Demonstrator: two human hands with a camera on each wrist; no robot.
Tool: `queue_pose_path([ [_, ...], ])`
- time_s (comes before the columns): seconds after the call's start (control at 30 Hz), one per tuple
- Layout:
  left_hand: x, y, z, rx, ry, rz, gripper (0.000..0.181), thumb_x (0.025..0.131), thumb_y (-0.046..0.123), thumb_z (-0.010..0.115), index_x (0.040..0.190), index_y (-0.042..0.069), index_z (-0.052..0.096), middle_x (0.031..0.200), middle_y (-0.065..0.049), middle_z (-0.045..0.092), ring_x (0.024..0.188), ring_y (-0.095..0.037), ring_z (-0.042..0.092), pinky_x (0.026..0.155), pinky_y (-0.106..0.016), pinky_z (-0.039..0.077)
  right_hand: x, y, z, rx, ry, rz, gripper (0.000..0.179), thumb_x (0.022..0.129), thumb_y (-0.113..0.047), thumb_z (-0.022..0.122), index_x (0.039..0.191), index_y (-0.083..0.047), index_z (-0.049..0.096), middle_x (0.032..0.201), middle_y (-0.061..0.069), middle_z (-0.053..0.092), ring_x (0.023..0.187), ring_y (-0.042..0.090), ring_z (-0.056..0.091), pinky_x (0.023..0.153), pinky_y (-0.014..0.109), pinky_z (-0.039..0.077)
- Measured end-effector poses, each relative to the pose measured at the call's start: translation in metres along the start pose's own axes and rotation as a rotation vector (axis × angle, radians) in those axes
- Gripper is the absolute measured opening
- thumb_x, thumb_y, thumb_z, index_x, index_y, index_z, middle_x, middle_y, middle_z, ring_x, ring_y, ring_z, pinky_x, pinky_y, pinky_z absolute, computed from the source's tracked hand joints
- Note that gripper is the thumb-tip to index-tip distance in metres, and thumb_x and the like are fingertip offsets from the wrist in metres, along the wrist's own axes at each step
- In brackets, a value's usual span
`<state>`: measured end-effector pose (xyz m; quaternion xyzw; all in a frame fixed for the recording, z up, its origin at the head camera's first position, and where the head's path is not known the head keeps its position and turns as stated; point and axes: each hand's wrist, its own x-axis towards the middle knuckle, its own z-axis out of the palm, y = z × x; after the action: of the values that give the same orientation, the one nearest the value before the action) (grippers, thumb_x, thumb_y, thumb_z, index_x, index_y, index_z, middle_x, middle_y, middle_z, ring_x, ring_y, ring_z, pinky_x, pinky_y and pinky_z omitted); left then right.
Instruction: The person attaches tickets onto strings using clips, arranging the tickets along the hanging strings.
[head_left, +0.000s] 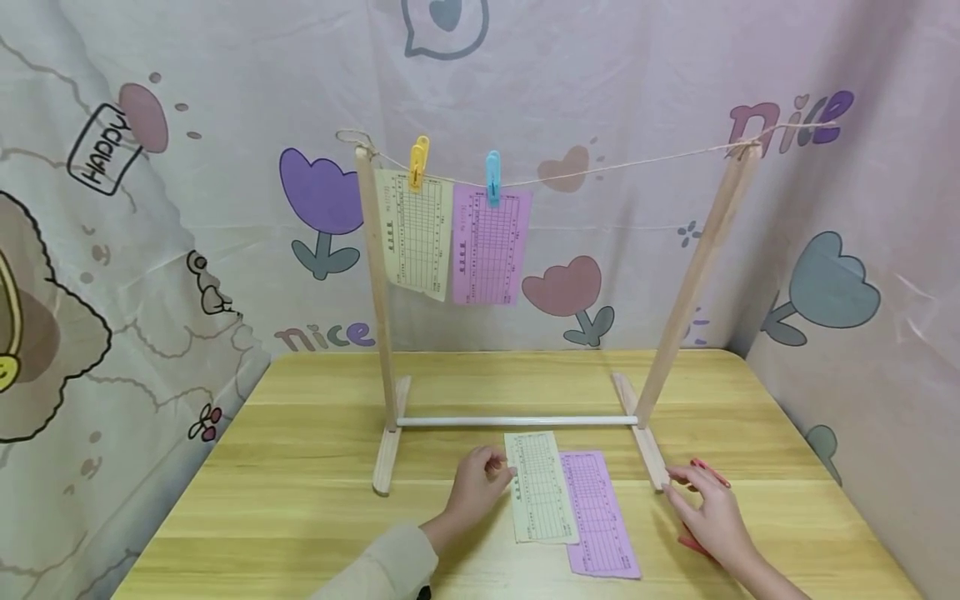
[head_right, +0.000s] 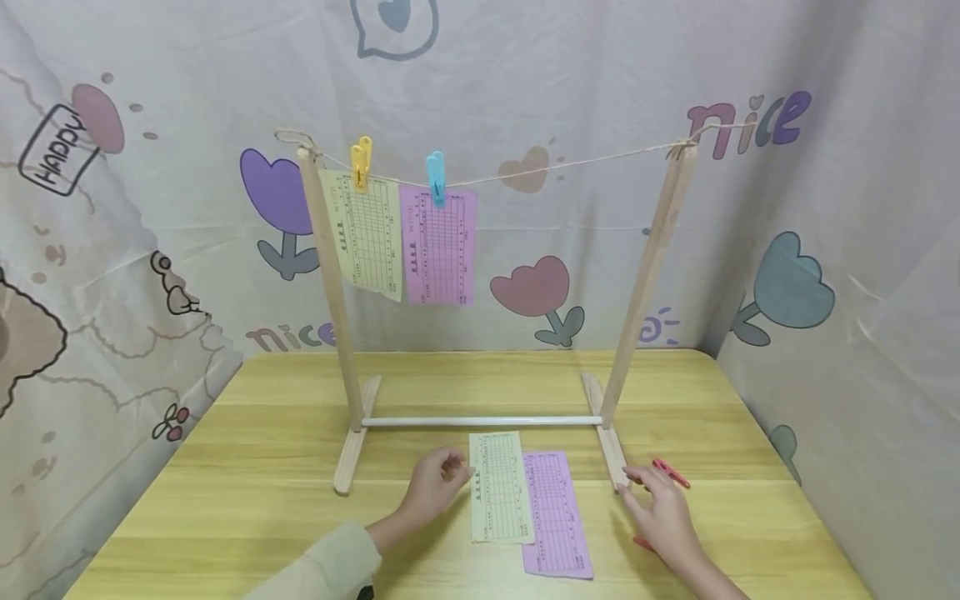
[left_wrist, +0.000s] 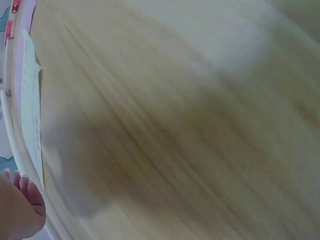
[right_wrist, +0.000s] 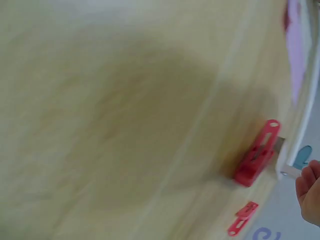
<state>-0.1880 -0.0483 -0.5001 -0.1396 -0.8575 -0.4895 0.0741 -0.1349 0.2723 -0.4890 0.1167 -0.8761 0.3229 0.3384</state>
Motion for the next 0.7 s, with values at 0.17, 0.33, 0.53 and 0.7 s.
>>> queue_pose_path([
  [0.17, -0.003, -0.001, 0.006, 0.025, 0.005, -0.030, 0.019, 0.080, 0.012, 0.070, 0.091, 0.000, 0.061, 0.083, -0.001, 0.055, 0.076, -0.008, 0.047, 0.067, -0.018, 0.045, -0.015, 0.008, -0.007, -0.066, -0.067, 0.037, 0.031, 0.061, 0.006, 0.077, 0.090, 0.000, 0.067, 0.083, 0.008, 0.067, 0.077, 0.000, 0.053, 0.069, 0.005, 0.040],
  [0.33, -0.006, 0.001, 0.009, 0.058, -0.010, -0.040, 0.019, 0.080, 0.014, 0.070, 0.091, 0.002, 0.061, 0.084, -0.002, 0.056, 0.078, -0.011, 0.049, 0.069, -0.021, 0.046, -0.024, 0.012, -0.014, -0.090, -0.109, 0.056, 0.036, 0.058, 0.004, 0.080, 0.091, 0.000, 0.067, 0.084, 0.005, 0.066, 0.080, -0.003, 0.053, 0.074, -0.004, 0.033],
  [0.53, -0.010, 0.002, 0.013, 0.138, -0.018, -0.056, 0.025, 0.079, 0.018, 0.072, 0.096, 0.003, 0.061, 0.090, -0.002, 0.057, 0.085, -0.015, 0.052, 0.076, -0.026, 0.049, -0.031, 0.015, -0.022, -0.145, -0.307, 0.200, 0.045, 0.063, -0.016, 0.084, 0.100, 0.001, 0.066, 0.096, 0.011, 0.065, 0.092, 0.019, 0.060, 0.077, 0.021, 0.051],
  [0.7, -0.010, 0.002, 0.019, 0.207, 0.003, -0.092, 0.037, 0.073, 0.022, 0.076, 0.100, 0.002, 0.060, 0.095, -0.005, 0.058, 0.091, -0.019, 0.051, 0.082, -0.034, 0.047, -0.032, 0.018, -0.026, -0.154, -0.511, 0.320, 0.061, 0.067, -0.030, 0.081, 0.112, 0.006, 0.060, 0.109, 0.023, 0.060, 0.106, 0.048, 0.052, 0.087, 0.059, 0.043],
])
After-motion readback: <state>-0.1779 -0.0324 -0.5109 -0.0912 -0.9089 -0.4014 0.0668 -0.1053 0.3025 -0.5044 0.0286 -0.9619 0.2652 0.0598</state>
